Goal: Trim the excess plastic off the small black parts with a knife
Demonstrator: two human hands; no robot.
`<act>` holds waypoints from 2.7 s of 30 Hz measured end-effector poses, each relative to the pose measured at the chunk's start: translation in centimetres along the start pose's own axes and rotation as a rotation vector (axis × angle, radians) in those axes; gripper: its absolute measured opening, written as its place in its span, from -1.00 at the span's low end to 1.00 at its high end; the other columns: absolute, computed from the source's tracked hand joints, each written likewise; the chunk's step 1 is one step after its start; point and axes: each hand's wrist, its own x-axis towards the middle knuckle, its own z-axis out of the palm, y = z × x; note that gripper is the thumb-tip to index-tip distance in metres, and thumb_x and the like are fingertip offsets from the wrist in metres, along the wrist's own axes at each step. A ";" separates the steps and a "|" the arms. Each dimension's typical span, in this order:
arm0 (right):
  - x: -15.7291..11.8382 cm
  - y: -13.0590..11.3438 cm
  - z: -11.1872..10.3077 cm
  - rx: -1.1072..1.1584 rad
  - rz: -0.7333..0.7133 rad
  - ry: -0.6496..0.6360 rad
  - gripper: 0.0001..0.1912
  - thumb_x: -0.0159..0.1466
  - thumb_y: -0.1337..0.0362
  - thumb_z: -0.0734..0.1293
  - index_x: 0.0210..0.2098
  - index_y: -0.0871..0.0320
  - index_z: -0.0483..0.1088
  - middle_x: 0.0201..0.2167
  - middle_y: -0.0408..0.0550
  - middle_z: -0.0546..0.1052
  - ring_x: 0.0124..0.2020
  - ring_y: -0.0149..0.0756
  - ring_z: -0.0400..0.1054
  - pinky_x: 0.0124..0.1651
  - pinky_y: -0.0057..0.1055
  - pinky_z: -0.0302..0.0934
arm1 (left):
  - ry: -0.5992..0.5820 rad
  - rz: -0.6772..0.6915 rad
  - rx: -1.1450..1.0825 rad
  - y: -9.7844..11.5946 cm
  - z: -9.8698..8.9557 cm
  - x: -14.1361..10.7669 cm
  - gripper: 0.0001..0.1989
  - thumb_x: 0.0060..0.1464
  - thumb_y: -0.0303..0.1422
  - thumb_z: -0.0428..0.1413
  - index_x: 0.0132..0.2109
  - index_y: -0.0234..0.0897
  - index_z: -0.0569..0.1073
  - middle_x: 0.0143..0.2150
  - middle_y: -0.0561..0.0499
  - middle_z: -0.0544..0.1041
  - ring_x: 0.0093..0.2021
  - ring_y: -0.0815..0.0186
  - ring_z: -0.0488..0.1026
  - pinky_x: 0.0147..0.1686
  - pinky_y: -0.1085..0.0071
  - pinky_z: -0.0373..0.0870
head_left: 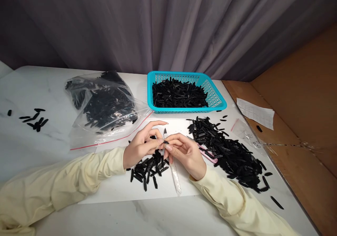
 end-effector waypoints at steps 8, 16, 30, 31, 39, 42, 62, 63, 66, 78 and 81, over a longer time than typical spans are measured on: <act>0.0 -0.1 0.2 -0.001 0.026 0.014 -0.77 0.08 0.23 0.41 -0.32 0.20 0.35 -0.46 -0.08 0.48 -0.55 -0.43 0.34 -0.62 -0.55 0.23 | 0.008 0.018 0.031 -0.2 -0.1 0.0 -0.62 0.07 -0.39 0.01 0.06 -0.24 0.20 -0.47 0.15 0.24 -0.72 0.64 -0.07 -0.75 0.59 -0.20; 0.0 -0.2 0.2 -0.003 0.025 0.017 -0.78 0.09 0.24 0.41 -0.33 0.21 0.36 -0.48 -0.09 0.47 -0.56 -0.43 0.34 -0.61 -0.55 0.24 | 0.001 0.020 0.023 -0.1 -0.1 -0.1 -0.61 0.07 -0.40 0.02 0.06 -0.24 0.20 -0.47 0.15 0.24 -0.72 0.64 -0.06 -0.75 0.61 -0.19; -0.1 0.0 -0.1 0.015 -0.038 0.007 -0.79 0.13 0.21 0.38 -0.32 0.21 0.35 -0.49 -0.06 0.51 -0.60 -0.43 0.33 -0.61 -0.50 0.27 | -0.003 -0.004 -0.026 -0.2 -0.1 -0.1 -0.63 0.10 -0.35 -0.03 0.07 -0.29 0.21 -0.59 0.17 0.22 -0.71 0.57 -0.02 -0.74 0.61 -0.17; -0.1 0.1 -0.1 0.018 -0.036 0.009 -0.79 0.12 0.21 0.38 -0.32 0.21 0.35 -0.49 -0.07 0.51 -0.60 -0.43 0.33 -0.61 -0.51 0.27 | -0.006 -0.003 -0.020 -0.2 0.0 -0.1 -0.63 0.10 -0.35 -0.02 0.07 -0.29 0.21 -0.59 0.18 0.21 -0.71 0.57 -0.02 -0.74 0.61 -0.17; -0.2 -0.1 0.1 0.023 -0.038 -0.013 -0.78 0.11 0.22 0.39 -0.33 0.19 0.31 -0.53 -0.10 0.50 -0.59 -0.43 0.33 -0.61 -0.52 0.26 | -0.009 0.086 0.065 -0.5 0.0 -0.5 -0.62 0.12 -0.31 0.01 0.08 -0.25 0.20 -0.54 0.17 0.21 -0.71 0.60 -0.04 -0.74 0.60 -0.15; -0.3 -0.1 0.0 0.029 -0.039 -0.023 -0.78 0.10 0.23 0.40 -0.32 0.18 0.32 -0.49 -0.08 0.50 -0.56 -0.42 0.35 -0.60 -0.52 0.27 | -0.013 0.131 0.089 -0.8 -0.2 -0.7 -0.63 0.14 -0.32 0.00 0.09 -0.23 0.20 -0.51 0.15 0.23 -0.70 0.60 -0.02 -0.73 0.61 -0.11; -0.4 -0.4 0.0 -0.020 -0.074 -0.091 -0.82 0.18 0.20 0.32 -0.38 0.22 0.36 -0.51 -0.03 0.52 -0.57 -0.40 0.32 -0.57 -0.48 0.22 | -0.002 0.172 0.100 -1.0 -0.2 -0.8 -0.66 0.16 -0.37 -0.03 0.09 -0.20 0.20 -0.51 0.15 0.21 -0.67 0.59 0.05 -0.72 0.63 -0.05; -0.4 -0.4 0.0 -0.021 -0.080 -0.090 -0.83 0.19 0.21 0.32 -0.37 0.22 0.36 -0.51 -0.03 0.52 -0.57 -0.41 0.32 -0.57 -0.49 0.22 | -0.007 0.175 0.102 -1.0 -0.2 -0.8 -0.67 0.17 -0.38 -0.03 0.09 -0.20 0.20 -0.50 0.15 0.21 -0.67 0.59 0.05 -0.71 0.64 -0.05; -0.4 -0.3 0.0 -0.008 -0.083 -0.101 -0.83 0.19 0.23 0.31 -0.38 0.24 0.36 -0.52 -0.02 0.52 -0.59 -0.42 0.32 -0.58 -0.49 0.22 | -0.024 0.177 0.100 -1.1 -0.2 -0.9 -0.68 0.18 -0.39 -0.05 0.08 -0.18 0.21 -0.51 0.16 0.20 -0.66 0.59 0.06 -0.71 0.65 -0.05; 0.5 -0.6 -0.5 0.365 0.201 -0.244 -0.85 0.13 0.28 0.37 -0.40 0.23 0.33 -0.56 -0.07 0.52 -0.67 -0.47 0.30 -0.63 -0.56 0.16 | -0.099 0.149 0.032 -1.1 -0.1 -0.7 -0.70 0.21 -0.35 -0.07 0.09 -0.20 0.21 -0.55 0.19 0.09 -0.65 0.56 -0.04 -0.71 0.63 -0.13; 0.4 -0.4 -0.5 0.341 0.201 -0.242 -0.83 0.12 0.26 0.38 -0.41 0.22 0.32 -0.57 -0.09 0.51 -0.68 -0.47 0.28 -0.63 -0.56 0.16 | -0.104 0.149 0.019 -1.0 -0.1 -0.9 -0.70 0.21 -0.35 -0.08 0.08 -0.20 0.22 -0.57 0.19 0.08 -0.67 0.57 -0.04 -0.71 0.63 -0.13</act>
